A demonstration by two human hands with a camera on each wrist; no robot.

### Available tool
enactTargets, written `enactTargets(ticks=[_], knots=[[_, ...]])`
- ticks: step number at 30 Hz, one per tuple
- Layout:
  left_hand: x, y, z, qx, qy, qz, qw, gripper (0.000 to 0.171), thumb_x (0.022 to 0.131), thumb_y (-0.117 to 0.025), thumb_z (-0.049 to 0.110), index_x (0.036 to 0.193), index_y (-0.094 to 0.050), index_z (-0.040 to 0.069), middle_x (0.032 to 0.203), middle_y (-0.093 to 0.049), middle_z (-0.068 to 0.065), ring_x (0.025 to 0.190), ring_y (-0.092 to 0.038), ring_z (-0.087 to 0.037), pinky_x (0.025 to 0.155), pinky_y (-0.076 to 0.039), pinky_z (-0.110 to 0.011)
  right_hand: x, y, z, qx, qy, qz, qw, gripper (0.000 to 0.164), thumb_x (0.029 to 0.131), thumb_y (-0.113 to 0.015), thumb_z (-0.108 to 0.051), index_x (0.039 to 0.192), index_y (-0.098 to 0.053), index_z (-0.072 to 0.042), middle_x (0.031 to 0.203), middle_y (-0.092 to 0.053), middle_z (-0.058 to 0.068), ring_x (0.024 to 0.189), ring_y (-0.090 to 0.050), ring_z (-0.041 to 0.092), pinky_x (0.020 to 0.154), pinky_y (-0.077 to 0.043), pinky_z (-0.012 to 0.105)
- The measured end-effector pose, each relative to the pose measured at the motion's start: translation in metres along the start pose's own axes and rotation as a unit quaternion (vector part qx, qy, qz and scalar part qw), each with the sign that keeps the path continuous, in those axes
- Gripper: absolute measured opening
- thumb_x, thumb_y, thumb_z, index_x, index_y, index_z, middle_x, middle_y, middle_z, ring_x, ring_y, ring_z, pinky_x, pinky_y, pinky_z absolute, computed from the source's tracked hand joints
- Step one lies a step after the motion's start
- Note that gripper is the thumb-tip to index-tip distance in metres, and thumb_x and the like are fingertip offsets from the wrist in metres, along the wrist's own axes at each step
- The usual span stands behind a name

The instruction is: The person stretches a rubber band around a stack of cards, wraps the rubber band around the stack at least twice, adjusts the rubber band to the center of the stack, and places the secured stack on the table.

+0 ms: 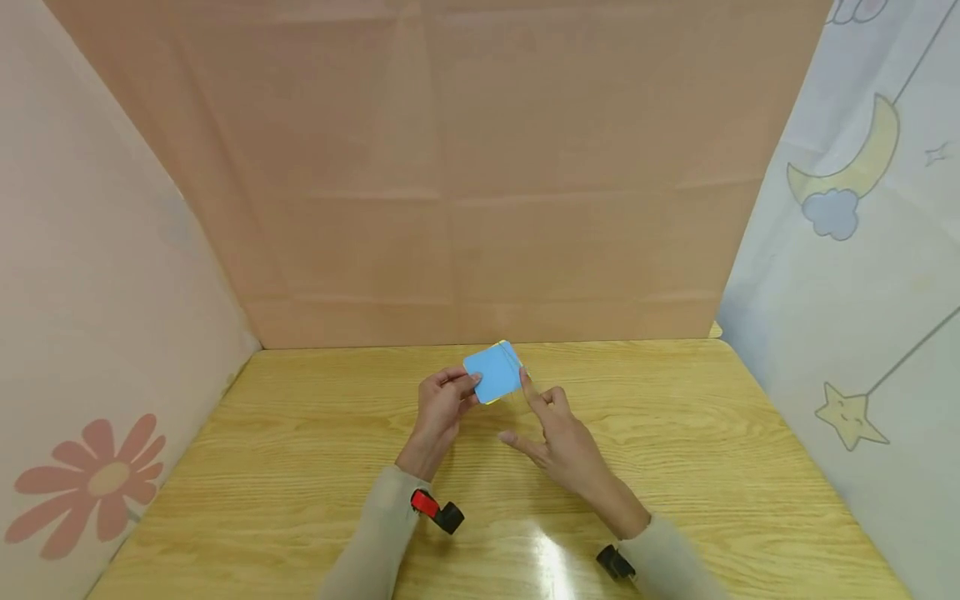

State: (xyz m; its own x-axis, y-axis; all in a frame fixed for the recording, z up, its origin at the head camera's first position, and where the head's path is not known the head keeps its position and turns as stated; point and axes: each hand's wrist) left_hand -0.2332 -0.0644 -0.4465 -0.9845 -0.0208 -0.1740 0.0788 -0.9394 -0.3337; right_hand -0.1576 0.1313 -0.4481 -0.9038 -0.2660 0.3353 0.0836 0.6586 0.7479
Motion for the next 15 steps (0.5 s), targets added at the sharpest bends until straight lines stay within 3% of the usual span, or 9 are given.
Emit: enactTargets(ticks=[7, 12, 15], knots=[[0.000, -0.001, 0.000, 0.002, -0.013, 0.022, 0.9997, 0.013, 0.094, -0.072, -0.004, 0.105, -0.066, -0.008, 0.084, -0.064, -0.002, 0.071, -0.066, -0.012, 0.061, -0.057, -0.019, -0.004, -0.002, -0.020, 0.003, -0.114, 0.010, 0.993, 0.105, 0.095, -0.072, -0.055, 0.170, -0.012, -0.014, 0.118, -0.054, 0.019, 0.059, -0.042, 0.010, 0.049, -0.039, 0.021], [-0.002, -0.003, -0.001, 0.008, -0.027, 0.038, 0.9989, 0.017, 0.093, -0.073, -0.004, 0.108, -0.066, -0.009, 0.082, -0.065, -0.001, 0.070, -0.068, -0.011, 0.062, -0.059, -0.019, -0.005, 0.001, -0.032, 0.065, -0.168, -0.003, 0.984, 0.100, 0.098, -0.066, -0.060, 0.169, -0.019, -0.007, 0.115, -0.060, 0.017, 0.066, -0.050, 0.013, 0.054, -0.043, 0.024], [-0.003, -0.004, 0.000, 0.012, -0.034, 0.044, 0.9984, 0.018, 0.093, -0.074, -0.004, 0.108, -0.066, -0.009, 0.082, -0.065, -0.001, 0.069, -0.068, -0.012, 0.061, -0.060, -0.020, -0.003, 0.003, -0.033, 0.120, -0.190, -0.010, 0.974, 0.090, 0.102, -0.063, -0.056, 0.165, -0.028, -0.003, 0.106, -0.061, 0.012, 0.060, -0.048, 0.011, 0.050, -0.041, 0.023]])
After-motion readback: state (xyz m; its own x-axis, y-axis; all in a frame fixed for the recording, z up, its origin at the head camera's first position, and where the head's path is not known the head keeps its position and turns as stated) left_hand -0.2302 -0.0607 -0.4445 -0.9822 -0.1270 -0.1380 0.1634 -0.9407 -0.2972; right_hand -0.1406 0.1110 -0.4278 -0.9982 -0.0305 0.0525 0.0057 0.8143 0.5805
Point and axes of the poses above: each hand's wrist, its own x-axis towards the middle knuckle, its own y-axis out of the back of the hand, z = x × y
